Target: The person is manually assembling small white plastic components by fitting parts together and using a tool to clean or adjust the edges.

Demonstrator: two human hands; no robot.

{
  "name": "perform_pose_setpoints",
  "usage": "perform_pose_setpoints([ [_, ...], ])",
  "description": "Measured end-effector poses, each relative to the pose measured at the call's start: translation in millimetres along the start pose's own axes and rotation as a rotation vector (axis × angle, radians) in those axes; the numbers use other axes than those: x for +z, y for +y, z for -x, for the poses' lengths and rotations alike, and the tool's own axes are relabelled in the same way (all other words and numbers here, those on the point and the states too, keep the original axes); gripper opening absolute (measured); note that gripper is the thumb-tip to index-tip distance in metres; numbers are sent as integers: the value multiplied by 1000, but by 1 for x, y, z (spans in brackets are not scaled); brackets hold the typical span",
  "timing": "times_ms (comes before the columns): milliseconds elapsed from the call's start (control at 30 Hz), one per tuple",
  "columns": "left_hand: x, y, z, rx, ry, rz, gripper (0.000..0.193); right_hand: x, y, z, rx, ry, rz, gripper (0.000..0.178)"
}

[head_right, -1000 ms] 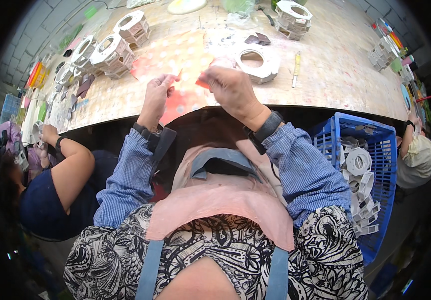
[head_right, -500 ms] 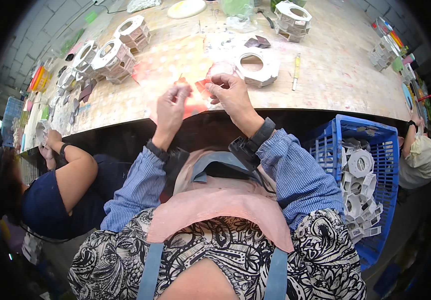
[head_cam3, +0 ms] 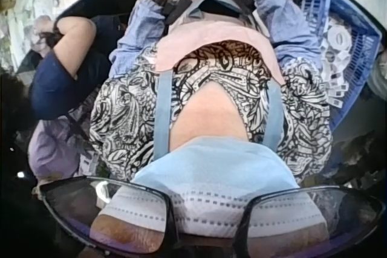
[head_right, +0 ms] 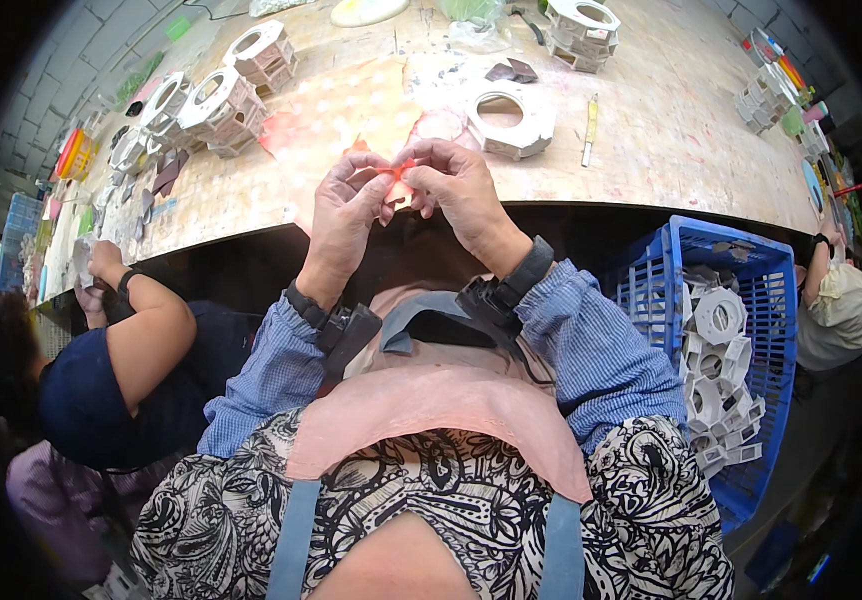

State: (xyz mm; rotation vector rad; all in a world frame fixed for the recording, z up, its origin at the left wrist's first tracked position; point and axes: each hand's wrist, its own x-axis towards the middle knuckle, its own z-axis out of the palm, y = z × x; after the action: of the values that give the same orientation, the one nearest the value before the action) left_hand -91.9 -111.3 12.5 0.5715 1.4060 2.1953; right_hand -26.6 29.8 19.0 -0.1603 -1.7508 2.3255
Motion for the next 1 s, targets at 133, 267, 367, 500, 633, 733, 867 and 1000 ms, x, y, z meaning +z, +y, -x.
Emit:
perform_pose_setpoints([
  [133,5,7,6,-123,11,243,10,3,-5,7,107,-18,-258,12],
  [267,5,10,5,-115,-70,236,10,2,-8,11,82,-22,-340,13],
  [367,10,12,5,-45,-85,84,9,1,-18,14,70,-63,-328,15],
  [500,19,14,7,82,-49,-298,7,-3,-13,13,57,10,-126,15],
  [633,19,12,7,49,-5,-313,9,-9,-10,14,4,-11,-28,13],
  [733,12,11,5,-17,-79,-138,11,-10,-10,15,-42,-22,-47,11],
  [867,14,16,6,-174,-34,180,12,-11,-12,16,-100,-65,-68,10],
  [1000,11,19,4,-198,-122,204,12,-16,-14,17,-177,-102,45,10],
])
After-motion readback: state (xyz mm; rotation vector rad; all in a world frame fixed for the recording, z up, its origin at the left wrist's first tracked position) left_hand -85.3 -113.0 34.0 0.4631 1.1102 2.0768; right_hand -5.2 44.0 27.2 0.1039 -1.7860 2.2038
